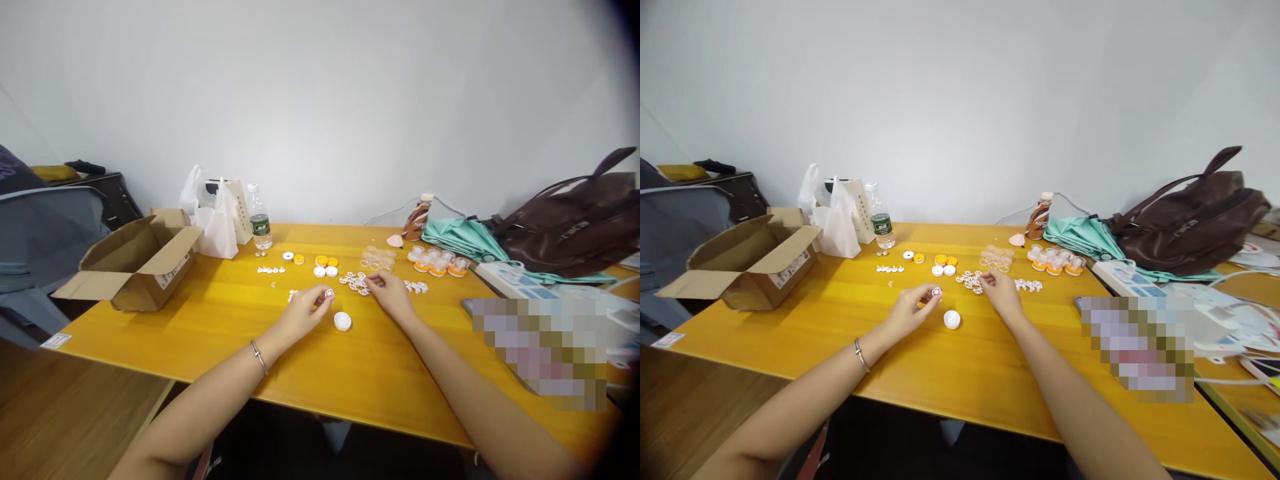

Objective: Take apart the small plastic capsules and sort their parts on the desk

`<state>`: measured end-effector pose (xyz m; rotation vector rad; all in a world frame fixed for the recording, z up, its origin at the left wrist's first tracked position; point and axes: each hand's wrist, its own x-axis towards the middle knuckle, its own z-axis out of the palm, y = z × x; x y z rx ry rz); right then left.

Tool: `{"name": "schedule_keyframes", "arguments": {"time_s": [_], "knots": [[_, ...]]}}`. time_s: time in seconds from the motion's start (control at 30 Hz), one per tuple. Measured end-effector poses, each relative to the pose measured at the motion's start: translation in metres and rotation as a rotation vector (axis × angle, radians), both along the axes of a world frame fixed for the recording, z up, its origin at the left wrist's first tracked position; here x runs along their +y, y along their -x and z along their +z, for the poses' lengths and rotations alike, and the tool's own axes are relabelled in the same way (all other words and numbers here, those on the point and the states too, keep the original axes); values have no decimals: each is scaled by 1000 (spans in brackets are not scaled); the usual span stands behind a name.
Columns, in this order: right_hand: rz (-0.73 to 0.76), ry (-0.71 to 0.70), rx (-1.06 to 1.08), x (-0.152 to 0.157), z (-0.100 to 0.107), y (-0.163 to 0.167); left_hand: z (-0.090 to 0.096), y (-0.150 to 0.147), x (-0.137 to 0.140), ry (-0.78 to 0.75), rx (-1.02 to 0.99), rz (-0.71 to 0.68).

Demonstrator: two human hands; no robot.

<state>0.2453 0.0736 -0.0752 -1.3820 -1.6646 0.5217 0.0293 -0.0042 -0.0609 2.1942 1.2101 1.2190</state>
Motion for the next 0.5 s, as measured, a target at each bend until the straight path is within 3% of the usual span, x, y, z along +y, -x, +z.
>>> {"name": "schedule_keyframes", "arguments": {"time_s": [0.13,0.3,0.5], "knots": [[23,19,1,1,1,2,-2,-1,3,70,-89,-16],[64,-7,69,-18,13,9,-1,-6,3,279,-280,-87],[534,93,173,-58,24,25,1,-12,-5,482,-571,-322]]}}
